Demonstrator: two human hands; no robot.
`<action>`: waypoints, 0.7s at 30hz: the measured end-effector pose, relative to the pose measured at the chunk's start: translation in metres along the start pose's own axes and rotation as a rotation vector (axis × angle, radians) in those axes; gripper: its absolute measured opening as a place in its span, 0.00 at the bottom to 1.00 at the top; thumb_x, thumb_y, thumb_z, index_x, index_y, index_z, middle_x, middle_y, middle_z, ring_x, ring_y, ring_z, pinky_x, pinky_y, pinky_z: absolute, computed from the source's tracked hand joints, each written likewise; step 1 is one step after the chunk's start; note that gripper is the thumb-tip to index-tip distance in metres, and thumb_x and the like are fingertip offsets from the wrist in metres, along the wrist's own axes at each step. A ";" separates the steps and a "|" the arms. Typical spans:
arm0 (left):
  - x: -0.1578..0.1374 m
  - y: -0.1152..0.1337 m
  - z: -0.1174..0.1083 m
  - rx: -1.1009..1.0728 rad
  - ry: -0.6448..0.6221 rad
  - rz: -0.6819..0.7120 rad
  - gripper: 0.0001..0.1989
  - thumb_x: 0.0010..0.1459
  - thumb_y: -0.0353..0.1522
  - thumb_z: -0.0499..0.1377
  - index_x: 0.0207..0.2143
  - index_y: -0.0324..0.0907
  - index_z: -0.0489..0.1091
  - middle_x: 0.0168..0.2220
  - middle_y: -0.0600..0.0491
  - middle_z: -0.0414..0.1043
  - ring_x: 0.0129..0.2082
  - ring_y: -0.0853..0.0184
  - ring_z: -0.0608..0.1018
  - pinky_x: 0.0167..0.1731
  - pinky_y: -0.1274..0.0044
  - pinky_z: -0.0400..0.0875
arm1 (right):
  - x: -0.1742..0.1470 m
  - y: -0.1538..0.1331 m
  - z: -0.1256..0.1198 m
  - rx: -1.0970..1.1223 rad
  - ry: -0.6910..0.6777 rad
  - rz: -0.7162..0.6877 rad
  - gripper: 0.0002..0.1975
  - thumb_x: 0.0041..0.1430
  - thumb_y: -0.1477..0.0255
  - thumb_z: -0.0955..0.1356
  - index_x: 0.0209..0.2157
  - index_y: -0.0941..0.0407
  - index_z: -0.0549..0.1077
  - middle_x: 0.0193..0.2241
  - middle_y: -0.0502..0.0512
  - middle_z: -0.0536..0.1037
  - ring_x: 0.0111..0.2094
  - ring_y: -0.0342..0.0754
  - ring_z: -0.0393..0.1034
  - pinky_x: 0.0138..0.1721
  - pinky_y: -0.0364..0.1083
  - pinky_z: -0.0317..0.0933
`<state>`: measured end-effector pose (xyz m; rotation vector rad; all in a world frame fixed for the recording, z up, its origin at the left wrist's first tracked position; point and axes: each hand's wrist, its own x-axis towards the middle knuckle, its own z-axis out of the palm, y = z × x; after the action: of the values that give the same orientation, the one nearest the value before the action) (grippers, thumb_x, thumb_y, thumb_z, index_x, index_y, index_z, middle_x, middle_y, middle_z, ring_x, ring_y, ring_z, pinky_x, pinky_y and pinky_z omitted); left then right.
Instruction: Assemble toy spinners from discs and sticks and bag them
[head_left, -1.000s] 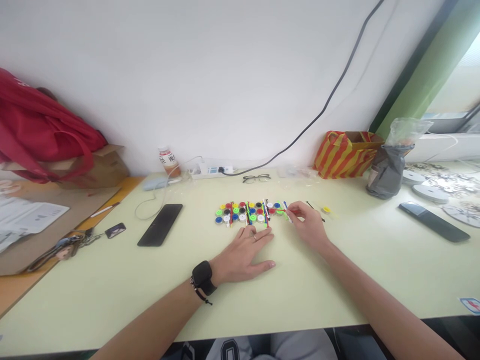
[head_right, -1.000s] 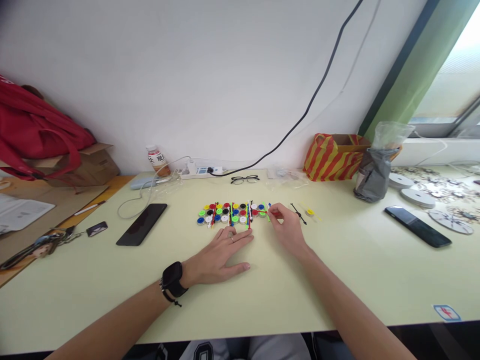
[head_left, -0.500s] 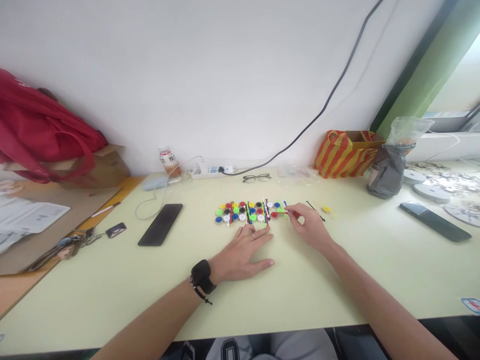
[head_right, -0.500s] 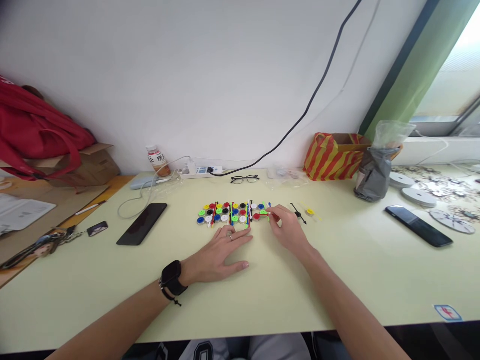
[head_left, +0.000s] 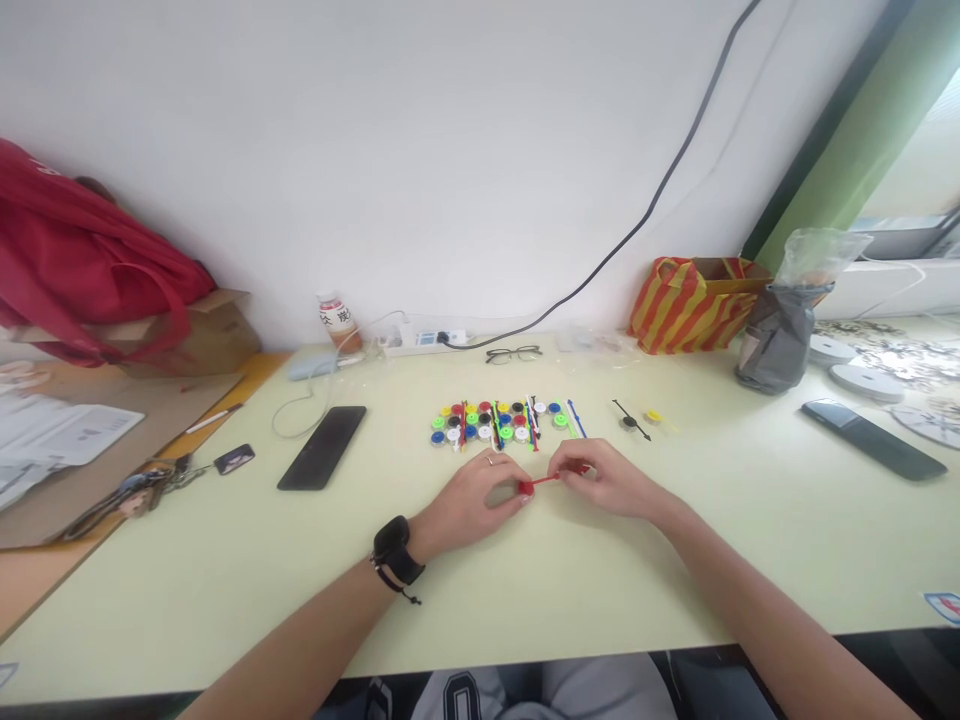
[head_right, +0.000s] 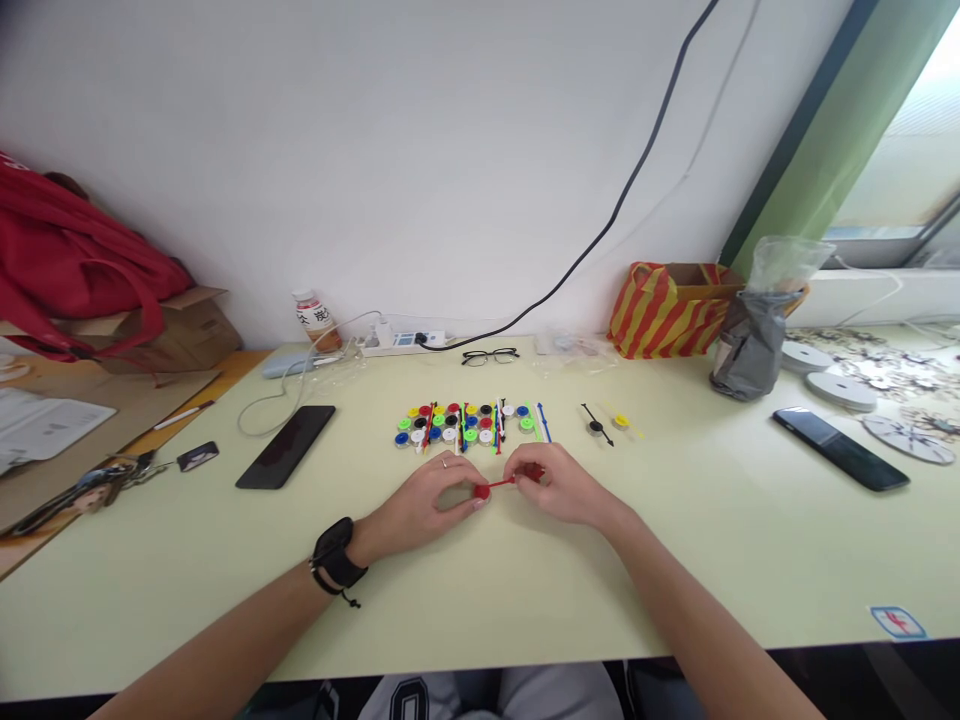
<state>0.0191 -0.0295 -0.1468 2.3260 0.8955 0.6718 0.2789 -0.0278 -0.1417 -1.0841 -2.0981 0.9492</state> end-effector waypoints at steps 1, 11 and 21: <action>0.000 -0.001 0.000 -0.005 -0.001 0.000 0.07 0.69 0.37 0.59 0.45 0.48 0.77 0.44 0.51 0.79 0.49 0.59 0.76 0.52 0.67 0.71 | 0.000 -0.001 0.001 0.017 -0.012 0.001 0.12 0.56 0.78 0.62 0.34 0.53 0.77 0.32 0.52 0.79 0.32 0.49 0.71 0.33 0.46 0.64; 0.001 -0.003 0.000 -0.032 0.006 -0.028 0.06 0.66 0.35 0.62 0.44 0.48 0.78 0.42 0.53 0.79 0.46 0.61 0.77 0.48 0.70 0.71 | -0.002 0.000 -0.001 0.053 -0.084 0.062 0.09 0.66 0.76 0.59 0.36 0.53 0.69 0.34 0.50 0.73 0.35 0.48 0.64 0.38 0.46 0.59; 0.000 -0.007 0.001 -0.019 0.030 -0.038 0.07 0.64 0.34 0.64 0.45 0.48 0.77 0.43 0.52 0.79 0.44 0.61 0.77 0.46 0.70 0.71 | 0.005 -0.008 0.017 0.199 -0.060 0.027 0.13 0.72 0.63 0.63 0.38 0.54 0.74 0.37 0.54 0.76 0.38 0.49 0.69 0.39 0.47 0.62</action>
<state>0.0172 -0.0254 -0.1518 2.2819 0.9407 0.6981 0.2601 -0.0326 -0.1444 -0.9948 -1.9906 1.1892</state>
